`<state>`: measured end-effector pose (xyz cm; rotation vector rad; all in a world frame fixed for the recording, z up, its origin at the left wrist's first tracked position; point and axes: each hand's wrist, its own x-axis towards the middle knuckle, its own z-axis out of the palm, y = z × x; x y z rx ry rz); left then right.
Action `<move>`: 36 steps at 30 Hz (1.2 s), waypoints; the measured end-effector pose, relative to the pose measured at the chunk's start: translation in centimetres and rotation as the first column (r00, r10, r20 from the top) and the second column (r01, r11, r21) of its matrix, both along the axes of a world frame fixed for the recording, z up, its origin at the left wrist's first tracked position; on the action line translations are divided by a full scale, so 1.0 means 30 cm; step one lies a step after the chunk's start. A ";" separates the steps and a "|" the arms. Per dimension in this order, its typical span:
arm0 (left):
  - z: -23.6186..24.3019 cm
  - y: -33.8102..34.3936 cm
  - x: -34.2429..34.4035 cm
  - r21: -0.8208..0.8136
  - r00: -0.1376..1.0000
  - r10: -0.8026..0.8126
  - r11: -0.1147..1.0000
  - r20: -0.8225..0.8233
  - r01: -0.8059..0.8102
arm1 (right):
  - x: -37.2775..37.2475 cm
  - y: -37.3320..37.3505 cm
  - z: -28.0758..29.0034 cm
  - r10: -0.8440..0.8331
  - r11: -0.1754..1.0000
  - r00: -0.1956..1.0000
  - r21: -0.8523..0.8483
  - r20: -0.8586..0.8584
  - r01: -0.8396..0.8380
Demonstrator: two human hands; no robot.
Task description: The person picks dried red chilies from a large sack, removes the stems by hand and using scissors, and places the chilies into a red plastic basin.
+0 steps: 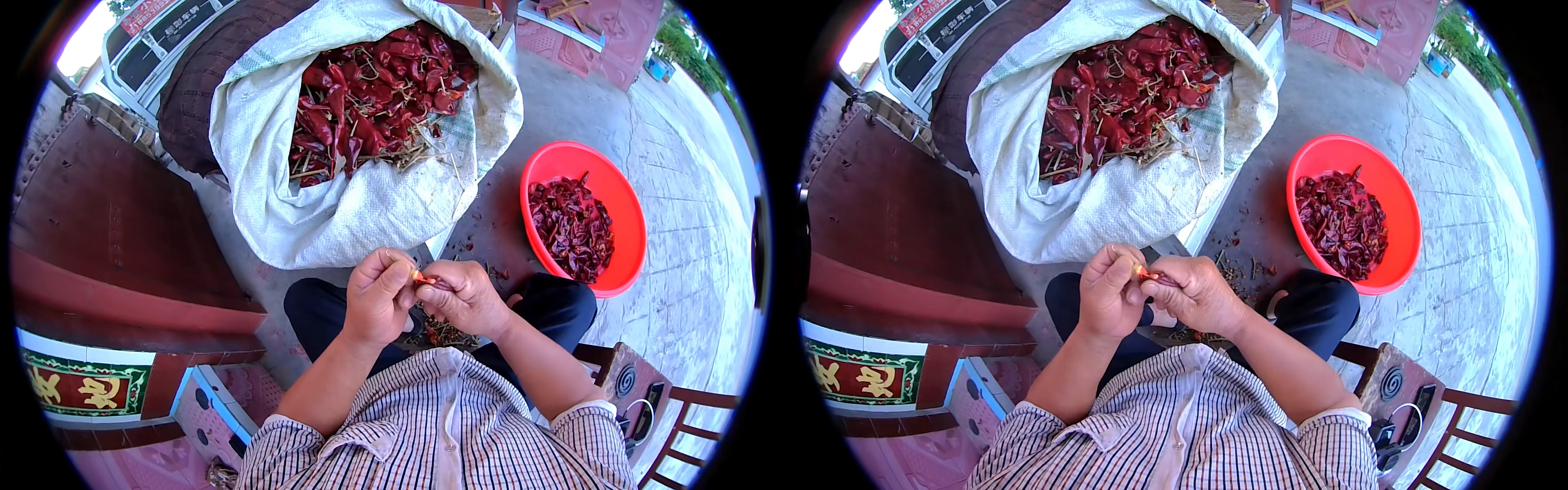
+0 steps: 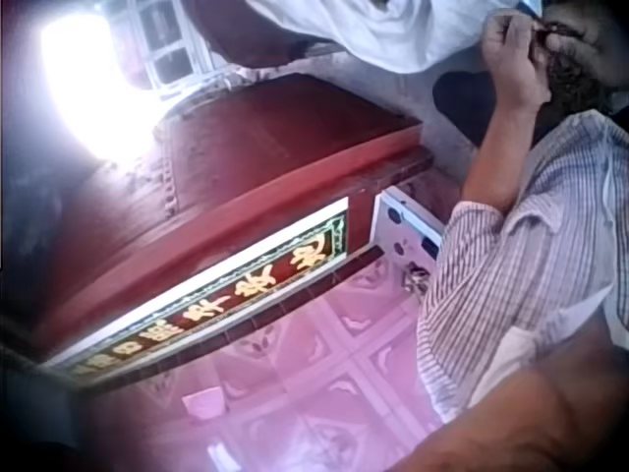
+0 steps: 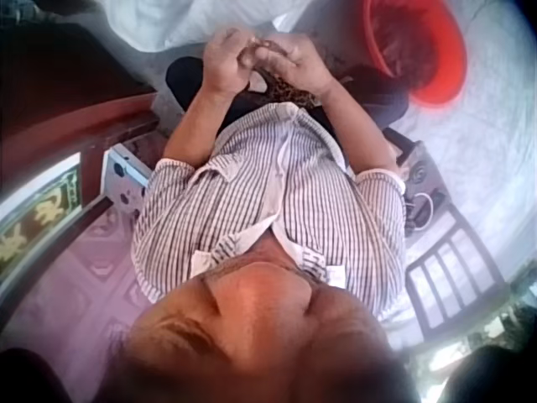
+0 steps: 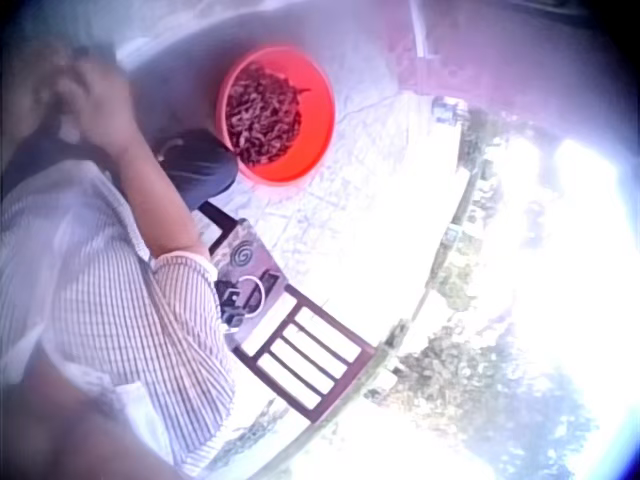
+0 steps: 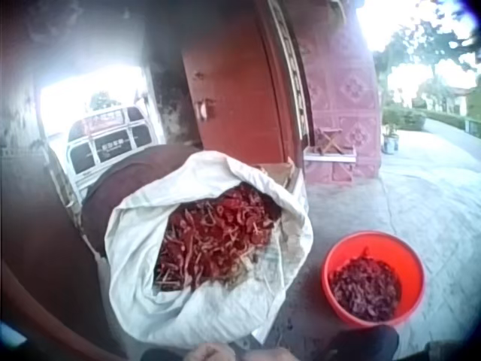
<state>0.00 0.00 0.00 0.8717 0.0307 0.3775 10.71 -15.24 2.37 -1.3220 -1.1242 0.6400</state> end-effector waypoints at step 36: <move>-1.029 0.017 0.067 0.062 0.047 0.095 0.159 -0.994 0.985 | 0.368 -0.268 -0.553 -0.690 0.722 0.420 -0.600 -0.589 0.345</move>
